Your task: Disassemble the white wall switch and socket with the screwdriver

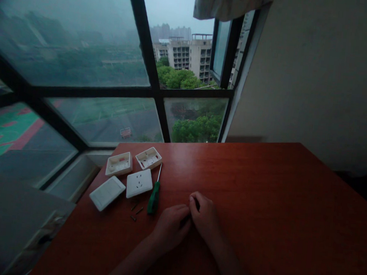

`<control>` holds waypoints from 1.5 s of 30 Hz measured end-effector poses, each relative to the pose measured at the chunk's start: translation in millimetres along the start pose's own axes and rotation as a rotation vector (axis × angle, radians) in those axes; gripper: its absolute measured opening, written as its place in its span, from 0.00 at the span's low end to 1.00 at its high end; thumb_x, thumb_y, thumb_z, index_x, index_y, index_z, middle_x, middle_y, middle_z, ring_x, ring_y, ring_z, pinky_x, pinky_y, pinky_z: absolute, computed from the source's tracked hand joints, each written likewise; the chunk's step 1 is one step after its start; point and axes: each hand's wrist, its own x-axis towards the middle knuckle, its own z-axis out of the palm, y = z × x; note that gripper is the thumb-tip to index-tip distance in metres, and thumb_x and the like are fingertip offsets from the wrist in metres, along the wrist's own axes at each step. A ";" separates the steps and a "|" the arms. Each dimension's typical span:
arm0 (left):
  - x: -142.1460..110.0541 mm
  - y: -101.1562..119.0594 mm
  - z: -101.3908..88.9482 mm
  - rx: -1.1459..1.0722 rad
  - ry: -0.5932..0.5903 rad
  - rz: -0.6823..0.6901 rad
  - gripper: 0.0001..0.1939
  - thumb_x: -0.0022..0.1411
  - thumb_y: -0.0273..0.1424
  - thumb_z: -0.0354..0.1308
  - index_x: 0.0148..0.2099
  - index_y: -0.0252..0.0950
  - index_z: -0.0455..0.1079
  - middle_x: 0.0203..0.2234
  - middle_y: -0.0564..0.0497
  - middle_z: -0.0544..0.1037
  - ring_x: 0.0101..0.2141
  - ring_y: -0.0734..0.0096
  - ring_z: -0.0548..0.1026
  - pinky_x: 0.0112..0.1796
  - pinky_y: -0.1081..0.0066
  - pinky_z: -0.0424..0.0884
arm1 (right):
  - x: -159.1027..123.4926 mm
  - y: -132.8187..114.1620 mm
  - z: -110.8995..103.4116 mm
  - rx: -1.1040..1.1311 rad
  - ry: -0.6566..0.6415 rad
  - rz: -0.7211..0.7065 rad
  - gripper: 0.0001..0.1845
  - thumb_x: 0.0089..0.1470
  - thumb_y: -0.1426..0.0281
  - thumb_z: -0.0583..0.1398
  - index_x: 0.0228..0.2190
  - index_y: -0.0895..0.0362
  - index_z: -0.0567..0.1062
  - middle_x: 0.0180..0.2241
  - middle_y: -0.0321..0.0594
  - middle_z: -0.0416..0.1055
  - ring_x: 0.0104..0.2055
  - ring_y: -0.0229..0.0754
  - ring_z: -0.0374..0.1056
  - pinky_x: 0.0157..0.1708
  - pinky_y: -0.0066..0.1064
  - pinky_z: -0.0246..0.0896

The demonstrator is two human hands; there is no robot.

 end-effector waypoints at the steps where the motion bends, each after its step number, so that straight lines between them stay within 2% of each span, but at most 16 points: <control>1: 0.0 -0.1 0.1 -0.001 0.000 0.003 0.07 0.59 0.22 0.52 0.37 0.36 0.69 0.32 0.49 0.77 0.32 0.67 0.74 0.33 0.73 0.66 | -0.1 -0.2 -0.2 0.002 -0.001 0.000 0.12 0.59 0.67 0.50 0.28 0.54 0.70 0.25 0.36 0.71 0.29 0.41 0.69 0.31 0.30 0.58; 45: 0.0 -1.1 1.2 0.017 0.005 0.019 0.05 0.59 0.23 0.52 0.35 0.36 0.68 0.31 0.49 0.76 0.31 0.68 0.73 0.31 0.73 0.64 | 0.0 1.8 -0.6 0.010 -0.016 0.004 0.12 0.59 0.67 0.50 0.29 0.54 0.71 0.25 0.36 0.71 0.28 0.40 0.68 0.29 0.29 0.57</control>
